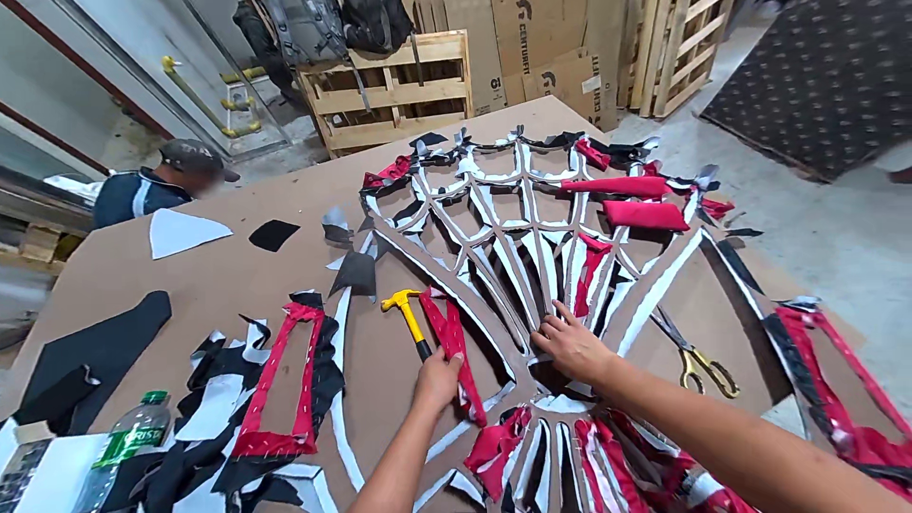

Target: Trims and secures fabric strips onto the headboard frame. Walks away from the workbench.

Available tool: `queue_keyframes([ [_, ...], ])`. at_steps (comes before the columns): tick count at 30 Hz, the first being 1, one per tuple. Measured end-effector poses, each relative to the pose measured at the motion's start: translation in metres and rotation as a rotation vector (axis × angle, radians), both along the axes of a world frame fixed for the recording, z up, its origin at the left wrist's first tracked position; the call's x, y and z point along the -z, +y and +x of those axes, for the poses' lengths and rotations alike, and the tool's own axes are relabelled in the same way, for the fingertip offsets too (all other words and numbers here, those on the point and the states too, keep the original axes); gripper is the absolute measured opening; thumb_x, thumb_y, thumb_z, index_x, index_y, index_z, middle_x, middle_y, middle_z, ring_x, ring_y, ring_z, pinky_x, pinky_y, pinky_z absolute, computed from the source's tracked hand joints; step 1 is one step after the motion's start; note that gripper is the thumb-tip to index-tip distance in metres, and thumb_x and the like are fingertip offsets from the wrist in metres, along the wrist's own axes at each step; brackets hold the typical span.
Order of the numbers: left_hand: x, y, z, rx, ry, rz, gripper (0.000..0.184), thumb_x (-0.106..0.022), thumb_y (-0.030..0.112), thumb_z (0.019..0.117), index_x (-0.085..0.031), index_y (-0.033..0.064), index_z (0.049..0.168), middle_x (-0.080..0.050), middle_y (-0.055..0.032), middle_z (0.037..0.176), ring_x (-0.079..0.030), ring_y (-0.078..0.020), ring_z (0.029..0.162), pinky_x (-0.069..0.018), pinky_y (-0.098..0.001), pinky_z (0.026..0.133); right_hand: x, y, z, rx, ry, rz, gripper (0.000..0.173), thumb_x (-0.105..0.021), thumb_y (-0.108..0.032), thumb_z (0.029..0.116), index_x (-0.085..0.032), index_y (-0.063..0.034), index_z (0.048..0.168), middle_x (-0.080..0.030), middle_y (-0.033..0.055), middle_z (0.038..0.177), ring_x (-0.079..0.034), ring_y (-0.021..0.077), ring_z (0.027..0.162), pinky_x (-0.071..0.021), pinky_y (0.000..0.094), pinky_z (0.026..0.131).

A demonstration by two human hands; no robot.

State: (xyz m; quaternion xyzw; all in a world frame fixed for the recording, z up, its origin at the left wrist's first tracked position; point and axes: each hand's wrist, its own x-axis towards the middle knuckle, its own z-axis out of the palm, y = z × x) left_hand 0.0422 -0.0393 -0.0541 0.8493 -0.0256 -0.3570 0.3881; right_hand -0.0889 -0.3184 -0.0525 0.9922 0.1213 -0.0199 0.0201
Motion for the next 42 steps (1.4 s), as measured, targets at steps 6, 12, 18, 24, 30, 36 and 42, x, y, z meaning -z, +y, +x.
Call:
queue_keyframes([
  [6,0.019,-0.073,0.024,0.046,-0.050,0.059,0.040,-0.052,0.018,0.1041,-0.052,-0.0003,0.139,-0.071,-0.0196,0.095,-0.073,-0.0280,0.074,-0.0623,-0.0477,0.072,-0.016,-0.003,-0.002,-0.031,-0.118,-0.007,0.024,-0.070,-0.012,0.0869,-0.071,-0.0129,0.111,-0.072,0.0074,0.099,-0.067,0.0296,0.112,-0.0301,0.0641,0.120],
  [12,0.026,-0.103,0.025,0.382,-0.286,0.089,0.041,-0.072,0.013,0.0925,-0.064,-0.0058,0.127,-0.067,-0.0251,0.128,-0.061,-0.0367,0.125,-0.0446,-0.0526,0.111,-0.026,-0.005,-0.004,-0.003,-0.137,-0.008,0.026,-0.071,-0.005,0.0855,-0.071,-0.0121,0.111,-0.072,0.0086,0.100,-0.066,0.0300,0.113,-0.0302,0.0636,0.121],
  [18,0.004,-0.083,0.050,0.518,-0.324,0.226,0.029,-0.063,0.017,0.0970,-0.068,-0.0036,0.117,-0.066,-0.0228,0.124,-0.064,-0.0365,0.118,-0.0516,-0.0562,0.102,-0.011,-0.005,-0.006,0.042,-0.150,0.025,0.025,-0.069,-0.009,0.0887,-0.072,-0.0149,0.113,-0.072,0.0073,0.104,-0.065,0.0290,0.117,-0.0327,0.0629,0.120],
  [24,0.040,0.004,0.061,0.540,-0.721,0.377,0.045,-0.059,0.032,0.1020,-0.062,0.0116,0.142,-0.064,-0.0181,0.131,-0.060,-0.0352,0.123,-0.0491,-0.0533,0.104,0.029,0.002,-0.013,0.062,-0.116,0.055,0.027,-0.061,-0.003,0.0930,-0.070,-0.0126,0.116,-0.071,0.0075,0.106,-0.065,0.0276,0.117,-0.0322,0.0619,0.121],
  [30,0.073,0.074,0.050,0.377,-0.951,0.439,0.045,-0.050,0.027,0.1034,-0.061,0.0073,0.142,-0.064,-0.0240,0.126,-0.062,-0.0422,0.118,-0.0506,-0.0586,0.098,0.018,0.021,-0.043,0.351,0.044,0.159,0.048,-0.066,-0.023,0.0897,-0.064,-0.0218,0.137,-0.062,0.0031,0.140,-0.051,0.0224,0.140,-0.0263,0.0596,0.123],
  [36,0.042,0.081,0.060,0.098,-0.867,0.549,0.047,-0.054,0.021,0.1022,-0.055,0.0039,0.146,-0.051,-0.0323,0.144,-0.049,-0.0514,0.134,-0.0377,-0.0694,0.108,-0.015,0.003,-0.145,0.790,-0.060,0.339,0.038,-0.065,-0.027,0.0936,-0.070,-0.0156,0.130,-0.067,0.0079,0.135,-0.064,0.0280,0.124,-0.0495,0.0552,0.106],
  [42,0.012,0.065,0.049,0.158,-0.436,0.656,0.062,-0.049,0.030,0.1070,-0.031,0.0017,0.160,-0.056,-0.0271,0.142,-0.063,-0.0426,0.121,-0.0507,-0.0610,0.101,0.000,-0.094,-0.199,1.171,0.031,0.305,0.058,-0.069,-0.035,0.0959,-0.056,-0.0042,0.144,-0.054,0.0231,0.147,-0.057,0.0437,0.129,-0.0492,0.0643,0.102],
])
